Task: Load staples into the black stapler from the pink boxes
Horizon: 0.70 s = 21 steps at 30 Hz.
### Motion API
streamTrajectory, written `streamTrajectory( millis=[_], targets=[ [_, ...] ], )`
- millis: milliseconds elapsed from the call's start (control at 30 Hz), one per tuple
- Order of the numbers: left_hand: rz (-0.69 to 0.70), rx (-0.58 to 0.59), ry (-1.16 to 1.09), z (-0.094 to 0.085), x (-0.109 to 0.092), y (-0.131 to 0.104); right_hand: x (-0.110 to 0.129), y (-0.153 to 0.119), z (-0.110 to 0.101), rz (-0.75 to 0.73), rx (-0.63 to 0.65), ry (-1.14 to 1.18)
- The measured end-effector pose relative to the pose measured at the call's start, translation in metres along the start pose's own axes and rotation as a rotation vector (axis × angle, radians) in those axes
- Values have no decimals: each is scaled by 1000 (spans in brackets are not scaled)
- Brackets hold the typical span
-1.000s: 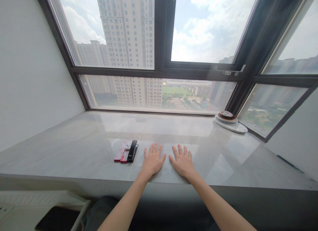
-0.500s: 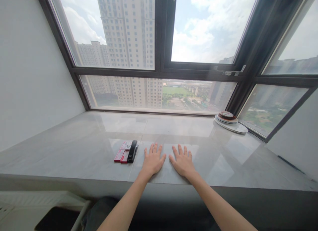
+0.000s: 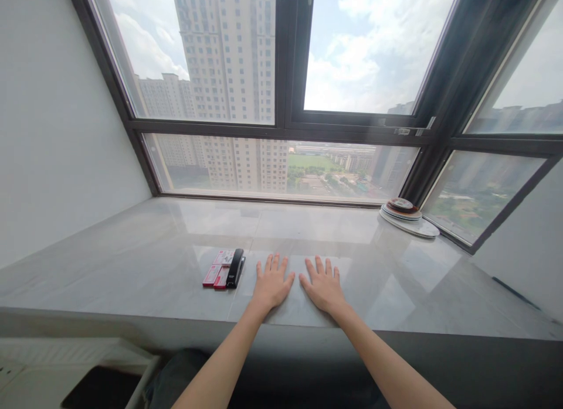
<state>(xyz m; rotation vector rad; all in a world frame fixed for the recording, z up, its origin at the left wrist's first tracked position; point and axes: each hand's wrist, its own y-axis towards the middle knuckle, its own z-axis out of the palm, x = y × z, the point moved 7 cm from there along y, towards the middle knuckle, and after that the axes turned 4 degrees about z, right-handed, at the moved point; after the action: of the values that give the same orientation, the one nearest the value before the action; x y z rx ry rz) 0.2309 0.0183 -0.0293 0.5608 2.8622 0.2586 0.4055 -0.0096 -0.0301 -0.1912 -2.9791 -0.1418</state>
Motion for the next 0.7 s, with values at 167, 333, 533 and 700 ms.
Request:
streamTrajectory(
  millis=[167, 333, 533, 700],
  targets=[
    [-2, 2, 3, 0, 0, 1, 1, 1, -1, 7, 7, -7],
    [-1, -1, 3, 1, 1, 3, 1, 2, 0, 8, 12, -6],
    [-2, -5, -1, 2, 2, 5, 1, 6, 2, 10, 10, -7],
    [-4, -7, 1, 5, 4, 8, 1, 10, 3, 12, -2, 2]
  ],
)
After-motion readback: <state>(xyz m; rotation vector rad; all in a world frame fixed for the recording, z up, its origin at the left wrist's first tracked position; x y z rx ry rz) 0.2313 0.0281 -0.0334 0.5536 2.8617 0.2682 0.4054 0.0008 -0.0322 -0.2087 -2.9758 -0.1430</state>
